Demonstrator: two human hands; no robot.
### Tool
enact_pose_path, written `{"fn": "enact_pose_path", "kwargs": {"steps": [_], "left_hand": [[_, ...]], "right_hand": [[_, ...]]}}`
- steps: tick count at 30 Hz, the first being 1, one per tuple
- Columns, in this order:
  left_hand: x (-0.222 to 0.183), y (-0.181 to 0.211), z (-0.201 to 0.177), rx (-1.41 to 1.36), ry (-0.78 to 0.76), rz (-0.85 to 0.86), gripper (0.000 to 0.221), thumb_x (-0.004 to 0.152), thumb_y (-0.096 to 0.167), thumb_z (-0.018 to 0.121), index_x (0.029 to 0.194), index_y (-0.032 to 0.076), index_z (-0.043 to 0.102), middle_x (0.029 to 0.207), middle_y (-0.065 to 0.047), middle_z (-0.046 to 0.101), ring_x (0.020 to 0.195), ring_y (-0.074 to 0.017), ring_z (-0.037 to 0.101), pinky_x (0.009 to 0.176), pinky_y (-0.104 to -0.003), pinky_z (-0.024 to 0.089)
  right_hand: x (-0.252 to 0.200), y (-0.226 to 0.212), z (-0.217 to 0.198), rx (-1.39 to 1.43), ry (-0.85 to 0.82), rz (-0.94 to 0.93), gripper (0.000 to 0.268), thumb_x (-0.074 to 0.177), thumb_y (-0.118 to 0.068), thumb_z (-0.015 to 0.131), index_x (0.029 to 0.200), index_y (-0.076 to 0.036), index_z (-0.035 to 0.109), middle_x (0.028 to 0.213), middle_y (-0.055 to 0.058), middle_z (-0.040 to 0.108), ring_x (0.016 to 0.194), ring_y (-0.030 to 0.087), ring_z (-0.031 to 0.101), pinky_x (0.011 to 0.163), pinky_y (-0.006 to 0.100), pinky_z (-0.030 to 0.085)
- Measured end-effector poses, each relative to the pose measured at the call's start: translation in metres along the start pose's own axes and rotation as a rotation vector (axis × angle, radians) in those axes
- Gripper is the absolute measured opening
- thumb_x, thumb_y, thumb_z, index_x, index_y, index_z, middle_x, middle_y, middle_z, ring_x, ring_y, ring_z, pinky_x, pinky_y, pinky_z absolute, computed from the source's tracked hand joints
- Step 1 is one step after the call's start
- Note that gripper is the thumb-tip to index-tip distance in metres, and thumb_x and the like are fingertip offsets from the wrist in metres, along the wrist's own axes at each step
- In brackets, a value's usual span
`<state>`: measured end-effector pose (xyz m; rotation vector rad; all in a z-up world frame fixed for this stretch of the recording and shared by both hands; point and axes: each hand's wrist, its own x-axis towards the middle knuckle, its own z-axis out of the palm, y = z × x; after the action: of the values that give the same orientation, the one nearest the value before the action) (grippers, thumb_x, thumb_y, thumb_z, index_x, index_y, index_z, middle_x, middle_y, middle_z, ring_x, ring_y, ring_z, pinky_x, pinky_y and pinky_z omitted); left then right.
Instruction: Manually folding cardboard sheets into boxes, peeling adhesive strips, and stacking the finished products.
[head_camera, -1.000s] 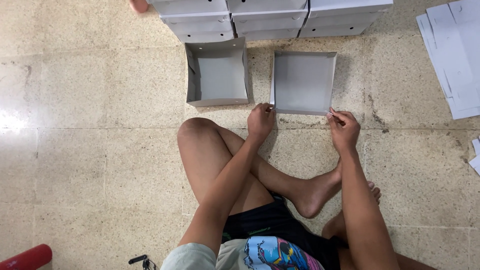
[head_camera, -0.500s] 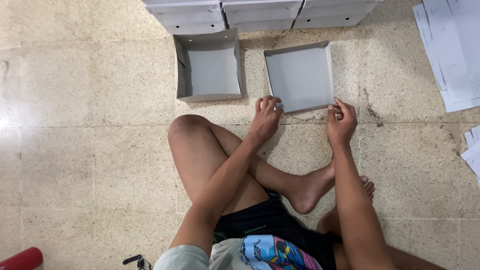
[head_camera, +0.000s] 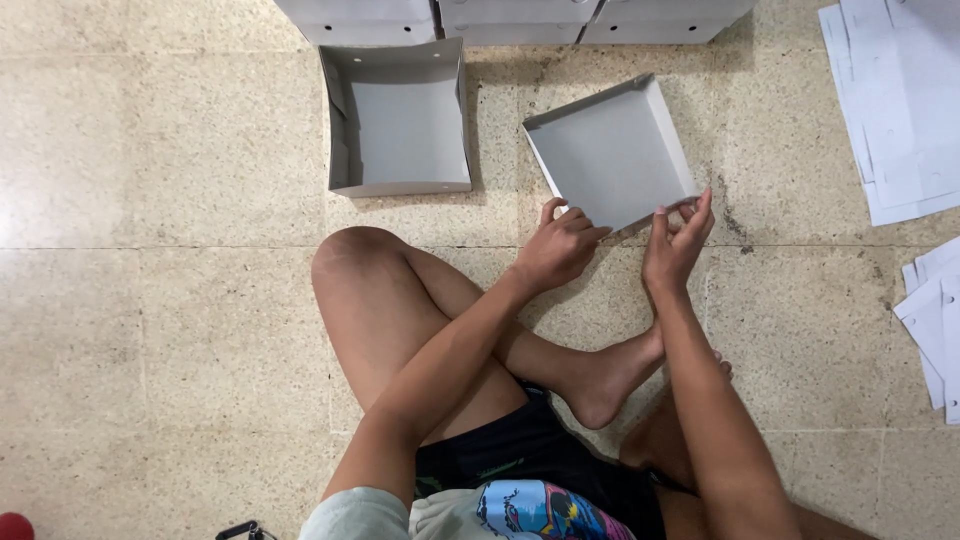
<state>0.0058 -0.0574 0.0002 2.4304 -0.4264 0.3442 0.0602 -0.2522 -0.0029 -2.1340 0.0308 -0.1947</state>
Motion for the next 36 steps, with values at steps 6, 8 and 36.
{"fn": "enact_pose_path", "kwargs": {"steps": [6,8,36], "left_hand": [[0.012,0.007,-0.021,-0.3,0.207,-0.119,0.027,0.085,0.011,0.072,0.112,0.012,0.073,0.08,-0.003,0.07,0.086,-0.0179,0.063,0.106,-0.044,0.036],[0.015,0.009,-0.021,-0.371,0.292,-0.135,0.028,0.085,0.014,0.077,0.113,0.013,0.074,0.083,-0.001,0.072,0.085,-0.0168,0.064,0.101,-0.037,0.04],[0.029,0.011,-0.03,-0.477,0.219,-0.196,0.034,0.078,0.016,0.089,0.11,0.02,0.077,0.081,0.007,0.074,0.078,-0.0142,0.055,0.088,-0.034,0.038]], "right_hand": [[-0.004,-0.04,0.02,0.381,-0.023,0.183,0.053,0.115,-0.036,0.056,0.151,-0.005,0.033,0.15,0.016,0.037,0.139,0.028,0.046,0.113,0.04,0.045],[-0.012,-0.068,0.008,0.556,-0.359,0.488,0.023,0.107,-0.038,0.052,0.119,-0.018,0.053,0.111,-0.001,0.063,0.081,0.013,0.068,0.073,0.029,0.061],[0.0,-0.153,-0.036,0.407,-0.589,0.487,0.021,0.102,-0.012,0.065,0.121,-0.003,0.067,0.099,-0.002,0.068,0.089,0.005,0.066,0.089,0.016,0.062]]}}
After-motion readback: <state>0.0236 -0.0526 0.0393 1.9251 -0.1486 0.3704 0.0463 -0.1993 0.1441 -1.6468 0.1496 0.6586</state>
